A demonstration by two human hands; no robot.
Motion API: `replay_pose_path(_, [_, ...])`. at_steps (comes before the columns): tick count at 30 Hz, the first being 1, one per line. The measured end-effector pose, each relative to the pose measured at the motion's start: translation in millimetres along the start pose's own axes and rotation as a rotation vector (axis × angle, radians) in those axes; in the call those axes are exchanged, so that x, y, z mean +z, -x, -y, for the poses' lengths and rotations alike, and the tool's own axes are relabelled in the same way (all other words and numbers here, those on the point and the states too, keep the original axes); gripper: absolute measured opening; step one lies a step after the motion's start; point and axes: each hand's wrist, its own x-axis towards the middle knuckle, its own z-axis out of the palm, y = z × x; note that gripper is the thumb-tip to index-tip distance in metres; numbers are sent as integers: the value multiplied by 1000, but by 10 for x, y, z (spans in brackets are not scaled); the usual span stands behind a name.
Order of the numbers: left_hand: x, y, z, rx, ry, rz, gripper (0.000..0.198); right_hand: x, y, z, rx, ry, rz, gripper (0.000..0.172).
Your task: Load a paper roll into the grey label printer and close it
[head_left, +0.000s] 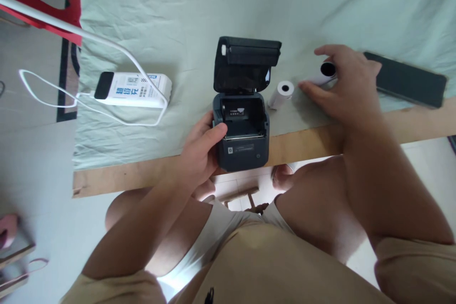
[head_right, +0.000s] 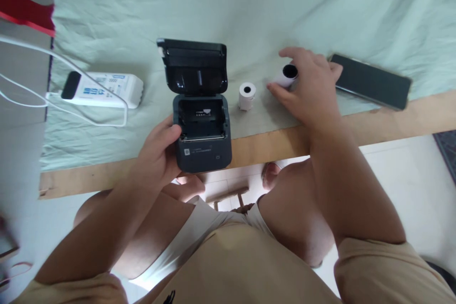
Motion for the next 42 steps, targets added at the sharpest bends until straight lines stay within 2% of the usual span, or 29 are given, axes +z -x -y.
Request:
replay_pose_path(5, [7, 6, -11, -14, -15, 15, 34, 30, -27, -62, 15, 16, -20, 61])
replay_pose_path(10, [15, 13, -17, -11, -40, 17, 32, 43, -21, -118, -37, -52, -47, 71])
replay_pose_path(12, [16, 10, -19, 1, -49, 17, 32, 44, 1, -113, -83, -108, -59, 65])
replay_pose_path(17, [15, 8, -24, 11, -76, 2, 32, 75, 30, -129, -196, -115, -2, 39])
replay_pose_path(22, [16, 17, -30, -5, -78, -2, 35, 90, 42, -151, -356, -134, -107, 45])
replay_pose_path(25, [17, 20, -30, -13, -56, -10, 36, 80, 46, -133, -301, -124, -69, 55])
replay_pose_path(27, [15, 21, -27, -11, -62, -12, 36, 75, 40, -120, -242, -100, -27, 56])
replay_pose_path(31, [8, 22, -23, 11, -113, -12, 34, 75, 23, -110, -233, -96, 27, 36])
replay_pose_path(34, [5, 21, -20, 9, -128, -20, 34, 79, 26, -103, -249, -115, 34, 31])
replay_pose_path(37, [10, 20, -17, 8, -114, -32, 33, 75, 35, -78, -217, -132, 33, 39])
replay_pose_path(40, [14, 23, -17, 9, -97, -41, 32, 61, 42, -54, -117, -170, 37, 52])
replay_pose_path(42, [14, 27, -19, -1, -99, -43, 31, 52, 42, -57, -59, -208, 21, 53])
